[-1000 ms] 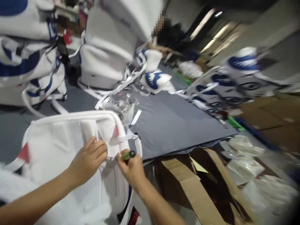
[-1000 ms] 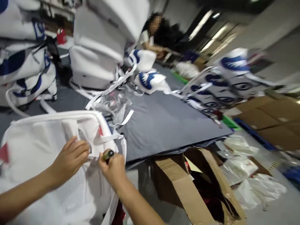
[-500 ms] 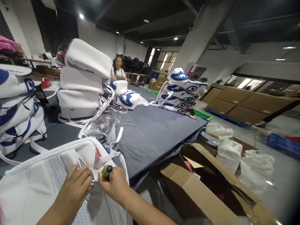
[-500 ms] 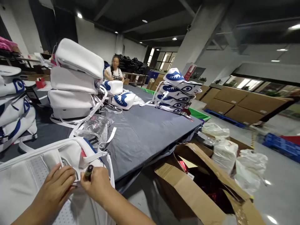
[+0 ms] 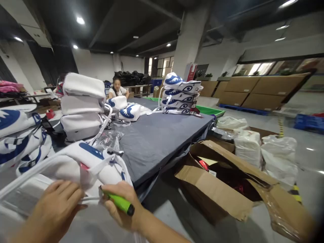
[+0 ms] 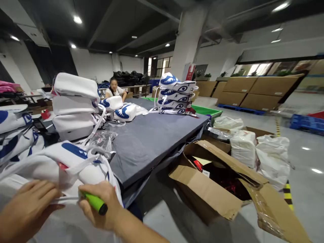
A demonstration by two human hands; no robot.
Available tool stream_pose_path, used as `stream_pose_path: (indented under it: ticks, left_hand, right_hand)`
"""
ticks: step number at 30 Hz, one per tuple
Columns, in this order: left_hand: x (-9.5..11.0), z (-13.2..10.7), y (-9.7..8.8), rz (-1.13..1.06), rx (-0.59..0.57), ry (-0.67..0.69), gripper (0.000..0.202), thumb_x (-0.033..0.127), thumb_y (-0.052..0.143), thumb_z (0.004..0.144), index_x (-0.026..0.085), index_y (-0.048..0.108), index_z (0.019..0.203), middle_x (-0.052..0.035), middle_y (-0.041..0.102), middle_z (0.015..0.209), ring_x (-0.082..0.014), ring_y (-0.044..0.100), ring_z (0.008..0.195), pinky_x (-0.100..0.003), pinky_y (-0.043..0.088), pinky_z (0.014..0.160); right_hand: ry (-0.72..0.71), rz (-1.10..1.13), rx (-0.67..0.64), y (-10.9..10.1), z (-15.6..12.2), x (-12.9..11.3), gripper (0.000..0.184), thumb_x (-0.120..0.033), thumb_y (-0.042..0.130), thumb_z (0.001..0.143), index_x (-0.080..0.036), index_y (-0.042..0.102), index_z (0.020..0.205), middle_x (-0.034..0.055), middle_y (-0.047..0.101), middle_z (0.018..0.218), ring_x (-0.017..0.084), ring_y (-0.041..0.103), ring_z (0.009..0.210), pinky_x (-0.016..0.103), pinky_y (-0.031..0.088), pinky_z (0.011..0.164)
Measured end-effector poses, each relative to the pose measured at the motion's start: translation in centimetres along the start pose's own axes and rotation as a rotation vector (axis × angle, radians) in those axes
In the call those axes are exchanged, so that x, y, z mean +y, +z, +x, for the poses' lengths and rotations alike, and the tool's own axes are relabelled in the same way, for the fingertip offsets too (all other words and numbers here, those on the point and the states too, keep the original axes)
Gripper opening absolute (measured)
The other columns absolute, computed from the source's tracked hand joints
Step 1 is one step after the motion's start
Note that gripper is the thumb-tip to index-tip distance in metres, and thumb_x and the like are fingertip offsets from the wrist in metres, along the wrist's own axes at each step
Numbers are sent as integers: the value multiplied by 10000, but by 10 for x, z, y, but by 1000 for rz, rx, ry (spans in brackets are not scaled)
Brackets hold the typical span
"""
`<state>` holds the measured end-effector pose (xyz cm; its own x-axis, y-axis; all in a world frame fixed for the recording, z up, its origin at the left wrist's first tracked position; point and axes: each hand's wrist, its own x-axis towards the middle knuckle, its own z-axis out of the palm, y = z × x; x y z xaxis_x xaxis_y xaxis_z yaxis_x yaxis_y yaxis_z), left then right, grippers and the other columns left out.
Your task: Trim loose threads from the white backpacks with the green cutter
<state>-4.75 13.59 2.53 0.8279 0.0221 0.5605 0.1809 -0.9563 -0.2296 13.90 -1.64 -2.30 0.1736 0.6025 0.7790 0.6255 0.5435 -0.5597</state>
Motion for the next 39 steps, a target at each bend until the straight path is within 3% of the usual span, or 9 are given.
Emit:
stream_pose_path:
  ticks: [3,6,11,14,20,23,27,33,39]
  left_hand:
    - [23,1,-50,-4,-17,-92,219,438,480,944,290,595,830,-2,654,787,-244,590,724,-433,391,719]
    - [44,1,-65,-23,-40,-263,281,536,486,940,289,606,880,-18,663,814,-257,610,745,-435,427,704]
    - [51,-8,3,-65,-240,-300,121,274,574,897,195,637,963,-63,709,871,-280,668,822,-430,513,717]
    - [38,-9,37,-162,-305,-178,209,145,563,844,179,656,1028,-83,743,980,-260,703,902,-388,550,787]
    - [-6,8,33,-9,-55,-180,360,263,541,921,189,610,1267,-142,652,1266,-336,613,1137,-482,494,951]
    - [-22,25,42,32,-282,-196,678,293,675,832,148,448,1455,-181,588,1367,-367,578,1189,-499,487,930]
    - [-23,44,56,115,-545,-233,697,316,719,826,162,465,1457,-160,670,1225,-349,620,1078,-433,469,832]
    - [-12,46,53,90,-556,-168,931,476,737,828,135,264,1555,-173,573,1377,-320,522,1244,-435,390,1015]
    - [1,42,63,257,-632,-146,1240,548,836,700,185,66,1601,-221,249,1618,-407,241,1470,-613,197,1164]
  right_hand:
    - [-94,66,-57,-32,30,-31,281,-304,563,913,-231,650,1169,39,794,883,162,742,771,278,545,786]
    - [-130,140,-144,-42,53,-35,282,-334,548,940,-228,652,1179,30,792,879,156,748,830,285,546,841]
    - [14,90,-263,-4,28,19,297,-318,607,920,-255,674,1202,15,785,974,156,747,882,276,575,831]
    - [154,64,-139,13,1,50,325,-308,591,942,-253,645,1258,43,779,1038,172,747,920,290,597,821]
    - [36,-54,-103,27,-10,44,349,-332,588,911,-254,627,1249,33,763,1102,199,704,977,347,555,920]
    - [110,-134,-40,42,-11,40,338,-345,522,909,-288,588,1236,5,761,1040,207,706,921,387,542,883]
    - [148,-112,-38,52,-27,43,288,-331,490,890,-247,627,1130,29,759,945,219,687,853,412,513,841]
    - [126,-34,-182,33,-36,56,333,-305,538,921,-215,622,1230,84,736,1086,236,660,1015,434,463,934]
    - [481,118,-62,31,-35,59,293,-362,530,953,-214,527,1206,60,720,952,220,696,892,384,540,811]
